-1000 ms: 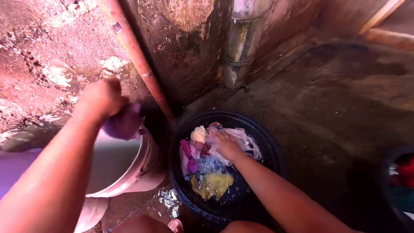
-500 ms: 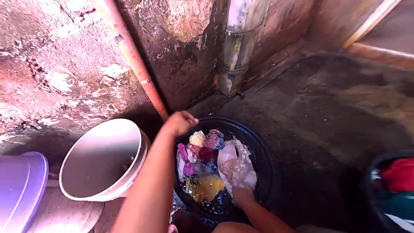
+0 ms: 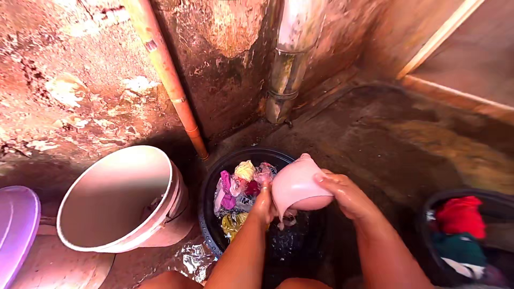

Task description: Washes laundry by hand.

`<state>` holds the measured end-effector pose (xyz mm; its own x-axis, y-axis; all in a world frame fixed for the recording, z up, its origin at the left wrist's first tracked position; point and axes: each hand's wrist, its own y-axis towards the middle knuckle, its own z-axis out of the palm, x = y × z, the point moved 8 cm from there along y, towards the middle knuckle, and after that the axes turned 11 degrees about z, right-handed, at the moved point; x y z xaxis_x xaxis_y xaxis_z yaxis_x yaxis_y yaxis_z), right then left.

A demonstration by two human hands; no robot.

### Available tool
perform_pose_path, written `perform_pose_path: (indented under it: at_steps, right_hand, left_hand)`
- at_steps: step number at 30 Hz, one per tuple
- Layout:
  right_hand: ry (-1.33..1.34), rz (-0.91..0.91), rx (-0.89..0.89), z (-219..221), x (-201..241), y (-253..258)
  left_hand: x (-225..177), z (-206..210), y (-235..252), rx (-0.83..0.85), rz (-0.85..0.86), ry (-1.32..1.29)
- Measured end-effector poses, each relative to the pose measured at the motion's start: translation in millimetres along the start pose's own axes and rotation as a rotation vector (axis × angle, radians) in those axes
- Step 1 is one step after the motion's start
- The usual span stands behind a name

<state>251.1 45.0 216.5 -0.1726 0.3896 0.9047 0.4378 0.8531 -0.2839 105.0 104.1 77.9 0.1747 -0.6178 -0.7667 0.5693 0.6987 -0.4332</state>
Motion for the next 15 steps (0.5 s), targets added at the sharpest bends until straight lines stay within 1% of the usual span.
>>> perform_pose_path:
  at_steps: [1,2,3,4,5,6,7,8,9,10,11,12,13,14,15]
  right_hand:
    - [0.09,0.11,-0.08,-12,-22,7]
    - [0.189,0.231,-0.134,-17,-46,12]
    - [0.31,0.323,-0.152,-14,-68,15]
    - [0.436,0.364,-0.176,-9,-83,17]
    - [0.525,0.361,-0.199,0,-91,14]
    - [0.565,0.359,-0.217,11,-84,5]
    - [0.607,0.386,-0.198,24,-66,-8]
    - [0.637,0.397,-0.208,33,-56,-15]
    - [0.671,0.362,-0.234,39,-62,-12]
    - [0.687,0.31,-0.244,44,-78,-4]
    - [0.68,0.295,-0.252,47,-90,7]
    - [0.618,0.294,-0.271,45,-97,16]
    - [0.48,0.293,-0.29,41,-103,22]
    - [0.267,0.271,-0.305,38,-105,28]
    - [0.026,0.233,-0.293,40,-107,33]
  left_hand:
    - [-13,20,-2,0.012,0.079,-0.029]
    - [-25,36,-5,0.014,0.17,-0.001]
    - [-36,50,-9,0.012,0.276,0.098]
    - [-49,67,-17,0.037,0.359,0.248]
    - [-59,85,-25,0.102,0.409,0.437]
    - [-65,101,-33,0.179,0.446,0.644]
    - [-69,112,-39,0.245,0.488,0.839]
    - [-70,114,-42,0.27,0.544,1.009]
    - [-69,107,-40,0.245,0.585,1.124]
    - [-69,90,-34,0.19,0.571,1.182]
    - [-69,66,-23,0.124,0.473,1.221]
    - [-67,37,-11,0.037,0.354,1.256]
    - [-60,6,1,-0.046,0.239,1.285]
    - [-47,-23,13,-0.096,0.133,1.315]
    - [-33,-44,20,-0.119,0.072,1.37]
